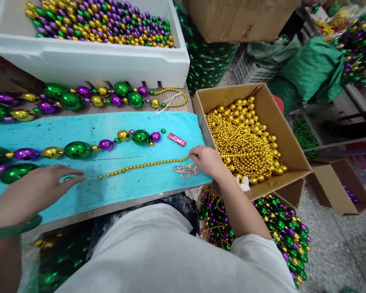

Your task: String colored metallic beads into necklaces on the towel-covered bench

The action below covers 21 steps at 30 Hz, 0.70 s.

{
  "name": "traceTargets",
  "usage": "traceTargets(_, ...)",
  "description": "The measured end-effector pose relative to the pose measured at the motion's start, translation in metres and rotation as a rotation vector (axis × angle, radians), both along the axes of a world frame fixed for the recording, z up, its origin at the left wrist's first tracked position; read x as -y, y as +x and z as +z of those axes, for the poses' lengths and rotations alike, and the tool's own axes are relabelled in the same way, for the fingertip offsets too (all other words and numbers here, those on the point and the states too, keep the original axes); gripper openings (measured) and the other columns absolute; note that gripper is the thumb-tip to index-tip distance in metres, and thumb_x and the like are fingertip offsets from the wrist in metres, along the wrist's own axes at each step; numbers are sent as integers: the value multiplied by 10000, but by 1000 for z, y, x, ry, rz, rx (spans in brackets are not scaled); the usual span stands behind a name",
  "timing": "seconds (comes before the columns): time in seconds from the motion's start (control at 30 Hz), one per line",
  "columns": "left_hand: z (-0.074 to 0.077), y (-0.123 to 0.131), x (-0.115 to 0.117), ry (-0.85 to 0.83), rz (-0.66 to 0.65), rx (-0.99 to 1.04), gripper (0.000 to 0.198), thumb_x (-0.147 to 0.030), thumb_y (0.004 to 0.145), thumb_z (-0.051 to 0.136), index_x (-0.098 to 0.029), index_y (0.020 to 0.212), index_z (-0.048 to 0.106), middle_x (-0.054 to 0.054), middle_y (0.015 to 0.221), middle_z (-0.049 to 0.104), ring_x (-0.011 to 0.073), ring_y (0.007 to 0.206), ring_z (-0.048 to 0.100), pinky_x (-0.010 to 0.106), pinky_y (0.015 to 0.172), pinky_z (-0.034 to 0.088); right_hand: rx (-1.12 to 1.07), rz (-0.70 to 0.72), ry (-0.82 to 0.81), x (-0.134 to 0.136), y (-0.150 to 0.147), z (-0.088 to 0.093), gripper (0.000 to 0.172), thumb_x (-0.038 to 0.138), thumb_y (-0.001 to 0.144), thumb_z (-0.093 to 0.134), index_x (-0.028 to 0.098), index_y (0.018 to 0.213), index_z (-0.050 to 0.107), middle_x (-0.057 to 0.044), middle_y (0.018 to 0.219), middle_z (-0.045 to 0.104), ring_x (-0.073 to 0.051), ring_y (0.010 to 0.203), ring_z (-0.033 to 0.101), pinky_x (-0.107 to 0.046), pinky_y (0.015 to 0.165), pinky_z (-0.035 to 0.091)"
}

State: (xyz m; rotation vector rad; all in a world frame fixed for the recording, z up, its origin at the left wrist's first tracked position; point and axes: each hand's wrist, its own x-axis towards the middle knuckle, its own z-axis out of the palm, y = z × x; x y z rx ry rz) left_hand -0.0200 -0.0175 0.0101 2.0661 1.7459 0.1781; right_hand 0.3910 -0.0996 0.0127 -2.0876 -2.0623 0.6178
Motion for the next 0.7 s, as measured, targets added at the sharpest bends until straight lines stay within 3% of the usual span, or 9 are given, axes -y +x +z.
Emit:
traceTargets(0.07, -4, 36, 6, 220, -111, 136, 49, -288, 689, 724, -274, 734, 737, 24, 808, 678, 231, 736, 561, 288, 654, 418, 35, 26, 5, 0, -3, 4, 207, 237, 890, 521, 239, 893, 728, -15, 918, 707, -157, 818, 643, -256, 702, 434)
traceTargets(0.13, -6, 86, 13, 209, -233, 353, 164, -336, 792, 627, -255, 876, 742, 51, 884, 700, 253, 839, 600, 350, 771, 459, 45, 45, 32, 1, -5, 9, 207, 238, 897, 520, 246, 903, 727, -9, 907, 701, -145, 801, 639, -245, 681, 422)
traceTargets(0.27, -11, 192, 24, -68, -468, 800, 301, -316, 858, 561, -240, 1131, 661, 69, 1148, 680, 227, 1062, 605, 392, 964, 440, -1, 82, 134, 4, -7, 18, 199, 242, 898, 526, 236, 918, 724, -19, 897, 691, -142, 798, 637, -243, 692, 434)
traceTargets(0.37, -17, 244, 29, -320, -488, 981, 243, -309, 858, 553, -198, 1035, 677, 63, 1000, 708, 188, 945, 630, 322, 859, 482, -87, 95, 206, 9, -4, 22, 217, 212, 891, 511, 225, 940, 722, -38, 884, 691, -156, 807, 647, -263, 712, 471)
traceTargets(0.43, -22, 258, 31, -508, -450, 1006, 247, -331, 870, 523, -154, 909, 691, 30, 733, 664, 141, 690, 604, 261, 665, 476, -146, 45, 272, 15, 3, 24, 217, 218, 884, 512, 236, 922, 725, -44, 870, 698, -175, 813, 655, -293, 717, 496)
traceTargets(0.5, -25, 258, 32, -582, -378, 1020, 263, -325, 871, 507, -138, 850, 690, -5, 619, 585, 98, 559, 522, 222, 557, 409, -209, -84, 376, 19, 15, 27, 179, 254, 867, 553, 257, 871, 732, -49, 846, 707, -194, 808, 663, -332, 728, 510)
traceTargets(0.6, -28, 247, 34, -605, -287, 1020, 254, -310, 865, 504, -136, 835, 687, -25, 598, 542, 69, 512, 453, 208, 518, 352, -329, -374, 605, 21, 39, 29, 104, 302, 806, 662, 264, 833, 755, -88, 771, 710, -185, 713, 659, -356, 636, 485)
traceTargets(0.7, -31, 232, 36, -612, -229, 1002, 245, -308, 858, 508, -138, 811, 679, -29, 594, 530, 65, 504, 435, 214, 518, 342, -282, -591, 818, 19, 71, 29, 251, 426, 786, 674, 222, 893, 775, -151, 715, 695, -176, 641, 647, -389, 533, 414)
